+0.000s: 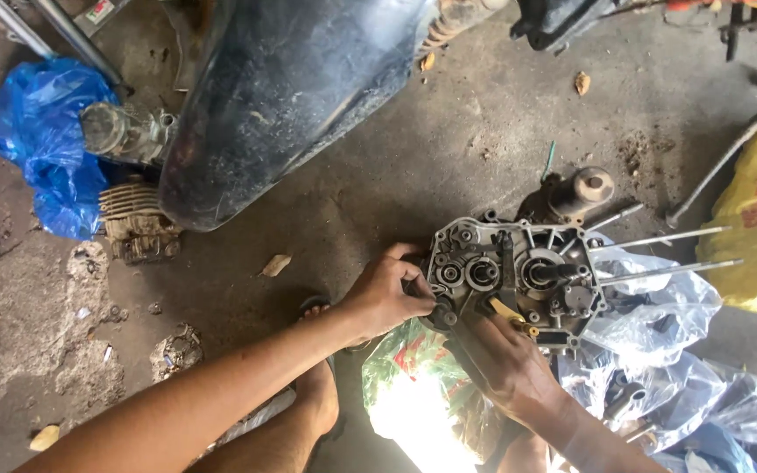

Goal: The person sits on the floor and works on a disassembled motorcycle engine, using a wrench to tighten bolts and inserting small metal parts. The person then stands up, retrieves a red oil container from a shelf, and pours oil into the engine.

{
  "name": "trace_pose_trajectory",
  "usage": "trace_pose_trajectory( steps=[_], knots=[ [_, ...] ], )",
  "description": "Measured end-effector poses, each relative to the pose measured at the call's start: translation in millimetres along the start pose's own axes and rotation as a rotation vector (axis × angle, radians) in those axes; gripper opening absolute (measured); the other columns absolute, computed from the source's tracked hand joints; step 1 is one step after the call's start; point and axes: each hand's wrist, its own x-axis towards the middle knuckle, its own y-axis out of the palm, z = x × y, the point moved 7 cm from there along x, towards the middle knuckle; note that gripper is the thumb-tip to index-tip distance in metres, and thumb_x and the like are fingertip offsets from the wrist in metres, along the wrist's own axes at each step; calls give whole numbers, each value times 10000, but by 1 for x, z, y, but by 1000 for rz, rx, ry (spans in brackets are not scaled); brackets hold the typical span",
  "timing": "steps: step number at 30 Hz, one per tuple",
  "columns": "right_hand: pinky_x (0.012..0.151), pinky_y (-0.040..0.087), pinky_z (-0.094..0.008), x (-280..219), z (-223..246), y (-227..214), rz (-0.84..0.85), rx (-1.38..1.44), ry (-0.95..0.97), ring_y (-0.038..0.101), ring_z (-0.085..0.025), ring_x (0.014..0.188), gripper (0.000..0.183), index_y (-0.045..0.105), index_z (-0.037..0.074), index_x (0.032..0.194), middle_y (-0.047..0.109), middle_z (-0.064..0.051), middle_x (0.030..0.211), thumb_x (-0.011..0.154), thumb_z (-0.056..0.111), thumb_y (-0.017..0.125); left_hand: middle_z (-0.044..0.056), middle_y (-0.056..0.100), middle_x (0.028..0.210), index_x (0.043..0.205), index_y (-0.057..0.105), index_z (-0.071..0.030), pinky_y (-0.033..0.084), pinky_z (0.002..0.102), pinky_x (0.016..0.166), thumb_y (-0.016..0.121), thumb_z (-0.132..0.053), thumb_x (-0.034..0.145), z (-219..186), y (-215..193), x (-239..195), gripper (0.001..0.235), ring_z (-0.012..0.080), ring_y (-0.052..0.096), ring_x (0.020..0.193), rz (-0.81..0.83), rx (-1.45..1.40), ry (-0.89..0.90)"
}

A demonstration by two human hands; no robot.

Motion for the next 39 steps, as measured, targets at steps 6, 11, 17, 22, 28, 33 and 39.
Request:
trace_pose_trajectory(
  steps=[6, 11, 17, 22, 28, 33, 39],
  knots=[
    [667, 638, -305, 4, -4, 1, -20, 78, 82, 711, -276, 901, 348, 711, -73, 1138, 697, -224, 1112, 815, 47, 768, 100, 451, 1481, 713, 697, -36, 538, 385, 1053, 850, -68, 687, -15, -6, -5, 158, 287, 539, 1308, -2, 1, -45],
    [702, 637, -299, 2, -2, -1, -57, 52, 72, 722, -253, 891, 330, 684, -43, 1182, 688, -190, 1111, 867, 35, 745, 119, 517, 1434, 702, 733, -40, 485, 401, 1069, 871, -114, 684, -19, -5, 1, 157, 290, 552, 1295, -37, 168, 4],
    [650, 630, -304, 9, -1, -1, 133, 166, 208, 708, -233, 817, 354, 689, -48, 1191, 698, -171, 1051, 845, 5, 744, 120, 559, 1390, 715, 709, -45, 484, 379, 1059, 857, -145, 706, -18, -4, -6, 179, 287, 579, 1271, -44, 183, -51],
    [692, 610, -380, 23, 4, -20, 60, 173, 211, 697, -295, 862, 416, 698, -36, 1193, 685, -181, 1059, 788, 35, 764, 130, 550, 1422, 734, 680, -55, 472, 395, 1076, 845, -142, 725, -20, -8, -10, 187, 301, 562, 1300, -67, 142, -25],
    [755, 615, -380, 10, -1, -9, 42, 138, 125, 702, -296, 931, 385, 669, -45, 1183, 676, -185, 1127, 827, 61, 769, 139, 461, 1507, 743, 679, -58, 367, 436, 1170, 843, -104, 734, -4, -1, -7, 170, 306, 487, 1364, -79, 41, -4],
    [712, 625, -312, 8, -1, -7, 5, 116, 83, 713, -267, 913, 365, 682, -71, 1197, 684, -210, 1132, 847, 8, 746, 128, 500, 1448, 710, 635, -45, 412, 424, 1149, 833, -90, 733, -13, -2, -10, 205, 296, 517, 1339, -104, 98, -28],
    [687, 604, -335, 1, -1, 2, 47, 17, 70, 704, -247, 878, 316, 706, -53, 1107, 705, -198, 1110, 799, -14, 769, 138, 551, 1383, 816, 694, -72, 441, 445, 1111, 832, -162, 788, -21, -7, -20, 166, 319, 558, 1294, -97, 172, 133]
  ],
)
